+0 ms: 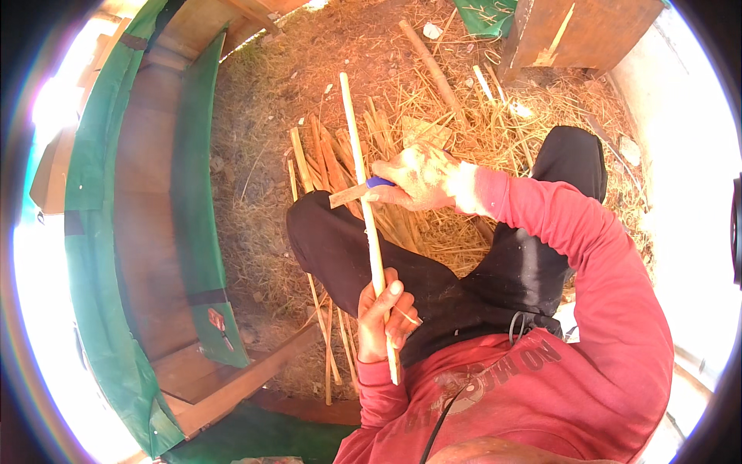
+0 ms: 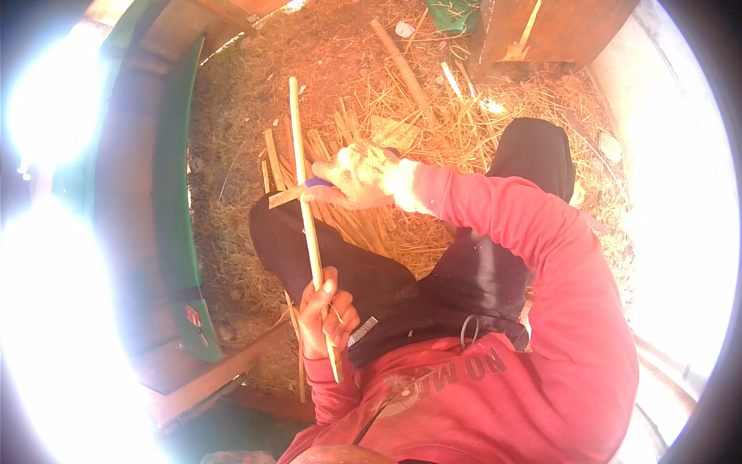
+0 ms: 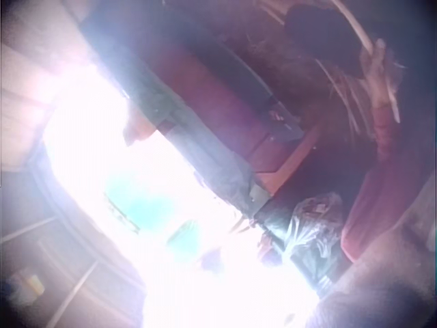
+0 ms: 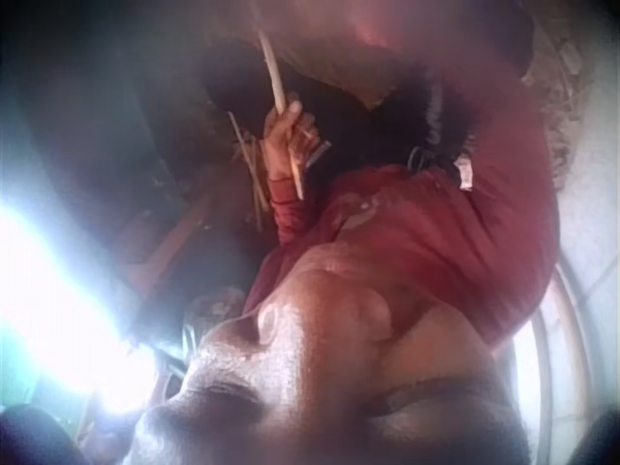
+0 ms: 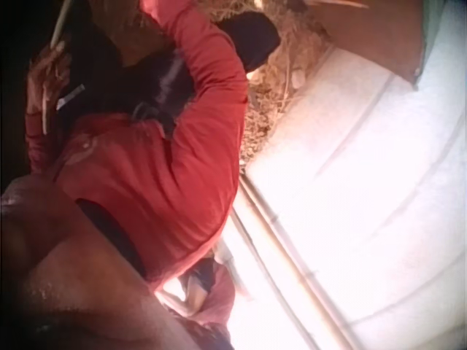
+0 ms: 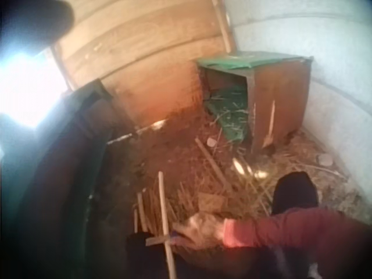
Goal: The person sits on a hay-covered floor and uses a small knife to shave a long, thin wooden stick. They hold the stick vertically with their left hand and repeatedly scrape the blade along its length to remove thin strips of wood.
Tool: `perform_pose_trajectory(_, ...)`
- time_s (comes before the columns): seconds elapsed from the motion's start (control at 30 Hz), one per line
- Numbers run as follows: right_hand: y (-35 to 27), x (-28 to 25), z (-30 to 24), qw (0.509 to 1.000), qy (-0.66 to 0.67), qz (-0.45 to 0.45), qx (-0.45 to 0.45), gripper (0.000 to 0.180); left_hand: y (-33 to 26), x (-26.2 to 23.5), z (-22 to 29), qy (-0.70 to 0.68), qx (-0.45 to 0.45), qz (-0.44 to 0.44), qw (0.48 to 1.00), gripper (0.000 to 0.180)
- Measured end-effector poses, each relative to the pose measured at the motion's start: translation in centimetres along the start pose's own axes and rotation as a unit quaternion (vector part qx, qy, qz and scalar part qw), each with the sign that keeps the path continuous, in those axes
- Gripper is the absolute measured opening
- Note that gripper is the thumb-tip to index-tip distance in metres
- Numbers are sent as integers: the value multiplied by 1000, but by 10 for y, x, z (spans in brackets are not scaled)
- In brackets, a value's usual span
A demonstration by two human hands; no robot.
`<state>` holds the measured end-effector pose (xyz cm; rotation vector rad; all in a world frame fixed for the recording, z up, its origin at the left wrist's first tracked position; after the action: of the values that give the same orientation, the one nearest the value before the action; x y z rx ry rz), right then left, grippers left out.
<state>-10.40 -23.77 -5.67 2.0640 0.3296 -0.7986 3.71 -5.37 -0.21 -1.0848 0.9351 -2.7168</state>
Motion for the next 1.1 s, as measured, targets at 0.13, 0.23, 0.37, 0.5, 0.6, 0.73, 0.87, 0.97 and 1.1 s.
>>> perform_pose_trajectory(0.13,-1,-15,-15,1000,3,-22,-7,39,5,7,-1,31,22,31,999,21)
perform_pose_trajectory(0.23,-2,-13,-20,999,15,-31,19,43,3,7,-2,92,44,61,993,22)
perform_pose_trajectory(0.37,-4,-1,-5,999,-30,10,34,49,3,12,-8,136,65,115,982,23)
perform_pose_trajectory(0.5,13,12,15,989,-86,-26,120,51,2,14,-8,82,57,117,988,23)
perform_pose_trajectory(0.6,13,20,20,987,-103,-17,121,48,4,8,-6,49,43,103,993,22)
perform_pose_trajectory(0.73,34,28,61,964,-188,-12,189,41,-7,4,-22,94,37,91,991,21)
perform_pose_trajectory(0.87,16,11,188,928,-217,61,298,45,-33,2,-33,146,6,58,988,23)
perform_pose_trajectory(0.97,17,7,171,937,-166,53,302,44,-28,-10,-11,37,19,76,996,25)
perform_pose_trajectory(1.1,28,5,52,974,62,-71,208,36,-22,-16,6,-17,31,54,998,24)
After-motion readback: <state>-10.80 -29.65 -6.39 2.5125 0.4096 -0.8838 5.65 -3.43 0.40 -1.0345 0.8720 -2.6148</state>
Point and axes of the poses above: each hand's wrist, its own y-axis towards the middle knuckle, its own x-axis out of the palm, z = x × y, the point moved 1 cm from there along y, towards the middle knuckle, and after that the axes turned 7 degrees about z, right-handed, at the moved point
